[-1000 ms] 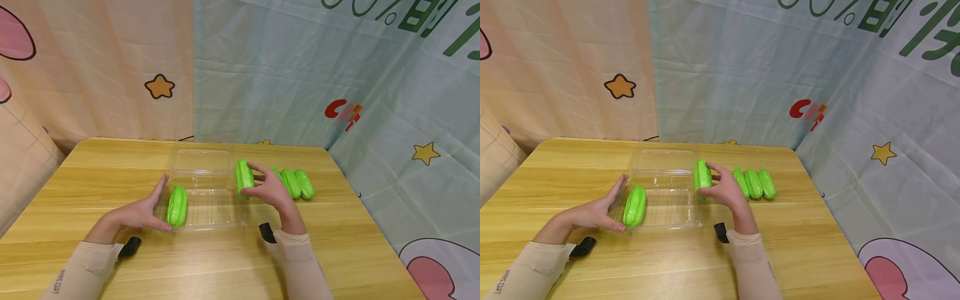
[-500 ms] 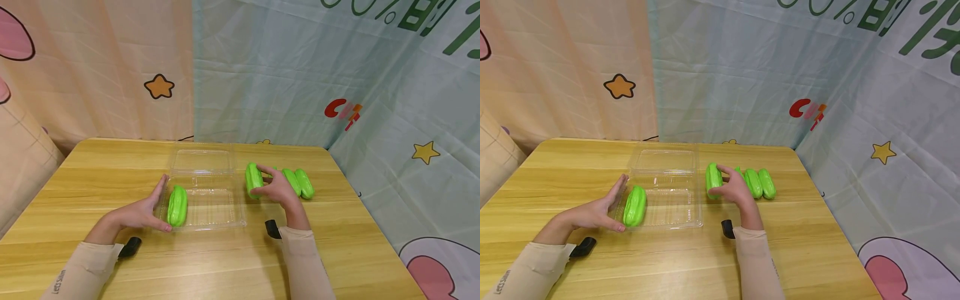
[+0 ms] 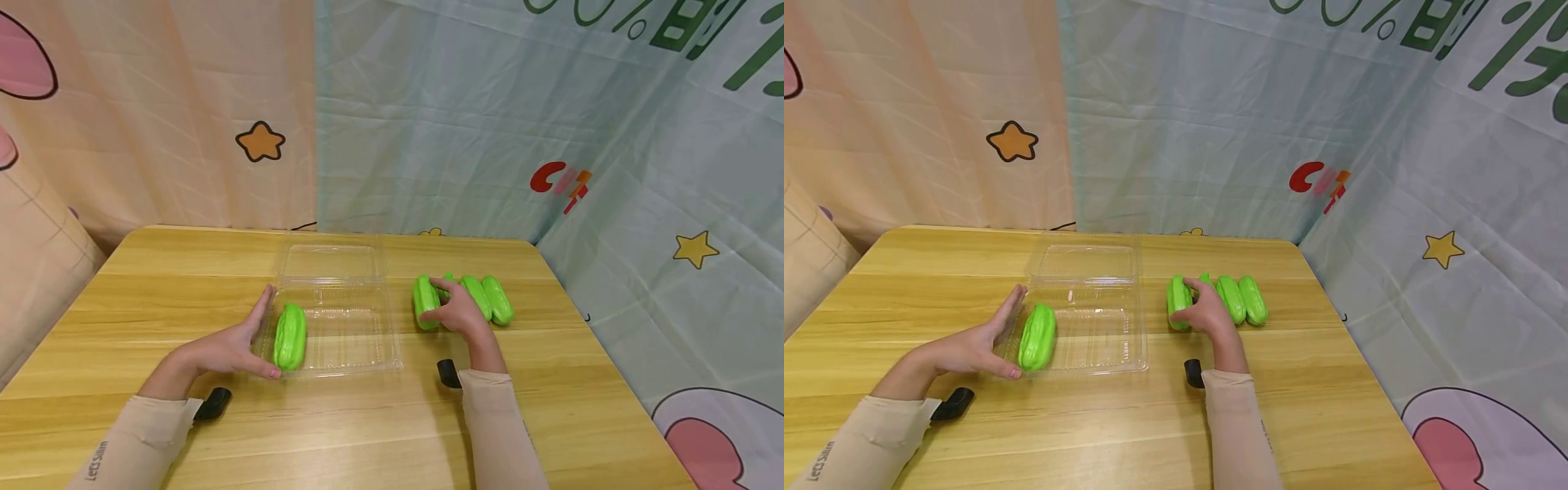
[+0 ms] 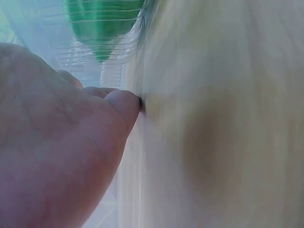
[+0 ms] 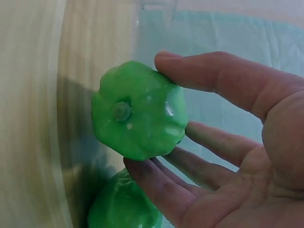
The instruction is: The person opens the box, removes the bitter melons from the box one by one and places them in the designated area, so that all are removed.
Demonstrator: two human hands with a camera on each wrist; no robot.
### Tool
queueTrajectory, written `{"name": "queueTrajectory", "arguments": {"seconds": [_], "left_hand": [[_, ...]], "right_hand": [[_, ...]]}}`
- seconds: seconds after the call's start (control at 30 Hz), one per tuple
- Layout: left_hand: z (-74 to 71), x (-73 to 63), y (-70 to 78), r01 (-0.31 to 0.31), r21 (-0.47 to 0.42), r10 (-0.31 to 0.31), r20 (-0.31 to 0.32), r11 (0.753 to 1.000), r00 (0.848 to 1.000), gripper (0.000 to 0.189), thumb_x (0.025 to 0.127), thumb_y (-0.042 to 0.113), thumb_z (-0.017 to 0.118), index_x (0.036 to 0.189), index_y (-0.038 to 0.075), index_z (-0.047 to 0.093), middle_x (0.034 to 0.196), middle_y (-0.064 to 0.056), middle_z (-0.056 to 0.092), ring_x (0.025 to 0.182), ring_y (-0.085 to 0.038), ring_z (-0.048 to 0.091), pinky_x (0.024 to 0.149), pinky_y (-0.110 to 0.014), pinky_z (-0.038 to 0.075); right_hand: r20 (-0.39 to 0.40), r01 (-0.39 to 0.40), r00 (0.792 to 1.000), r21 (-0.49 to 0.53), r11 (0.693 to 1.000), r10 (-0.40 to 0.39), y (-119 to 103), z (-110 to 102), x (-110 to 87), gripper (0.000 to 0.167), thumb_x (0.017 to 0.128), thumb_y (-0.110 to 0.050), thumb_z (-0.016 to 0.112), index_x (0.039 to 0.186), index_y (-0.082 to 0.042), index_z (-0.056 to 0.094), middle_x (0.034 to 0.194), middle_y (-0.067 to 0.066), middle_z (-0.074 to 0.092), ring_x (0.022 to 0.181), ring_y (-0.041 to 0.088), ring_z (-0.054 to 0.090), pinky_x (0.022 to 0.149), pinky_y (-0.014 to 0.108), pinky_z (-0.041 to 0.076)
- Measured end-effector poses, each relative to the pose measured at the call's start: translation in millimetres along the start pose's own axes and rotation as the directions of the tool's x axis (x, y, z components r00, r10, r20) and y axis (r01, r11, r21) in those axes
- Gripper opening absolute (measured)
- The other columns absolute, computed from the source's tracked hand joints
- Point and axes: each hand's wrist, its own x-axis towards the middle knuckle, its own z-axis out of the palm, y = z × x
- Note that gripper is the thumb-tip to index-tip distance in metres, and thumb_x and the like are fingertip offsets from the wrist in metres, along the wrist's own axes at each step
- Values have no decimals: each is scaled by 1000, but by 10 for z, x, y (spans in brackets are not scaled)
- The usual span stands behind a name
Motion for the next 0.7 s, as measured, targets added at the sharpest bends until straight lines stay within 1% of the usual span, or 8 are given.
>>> {"name": "queueTrajectory", "arguments": {"seconds": [0.13,0.27,0.57,0.7], "left_hand": [[-5,-5,4,-8,3,8,2,1000,1000,147,76,15,90,151,19,-36,159,-14,-36,142,-48,-28,106,-74,-8],[-3,-8,10,-5,4,5,-2,1000,1000,147,75,16,90,151,20,-36,159,-14,-35,142,-48,-27,106,-74,-7],[10,8,-14,6,0,-6,-6,1000,1000,147,76,17,90,151,21,-36,159,-14,-35,142,-47,-27,107,-73,-7],[8,12,-27,3,1,-3,-4,1000,1000,147,77,18,90,150,22,-37,159,-13,-36,142,-47,-27,107,-73,-7]], "right_hand": [[2,-17,1000,-26,1000,17,22,2,15,87,79,-5,84,154,-6,40,149,26,45,134,40,46,102,51,46],[-2,-23,1000,-54,998,23,41,-5,22,87,80,-5,83,154,-5,39,148,27,45,133,41,47,99,51,47],[-26,-19,1000,-132,991,15,40,-14,29,84,80,-8,83,153,-4,41,146,27,47,132,41,48,101,52,46],[-42,-20,999,-178,984,13,12,0,15,82,82,-9,82,153,-2,41,149,26,46,135,41,44,104,53,43]]}}
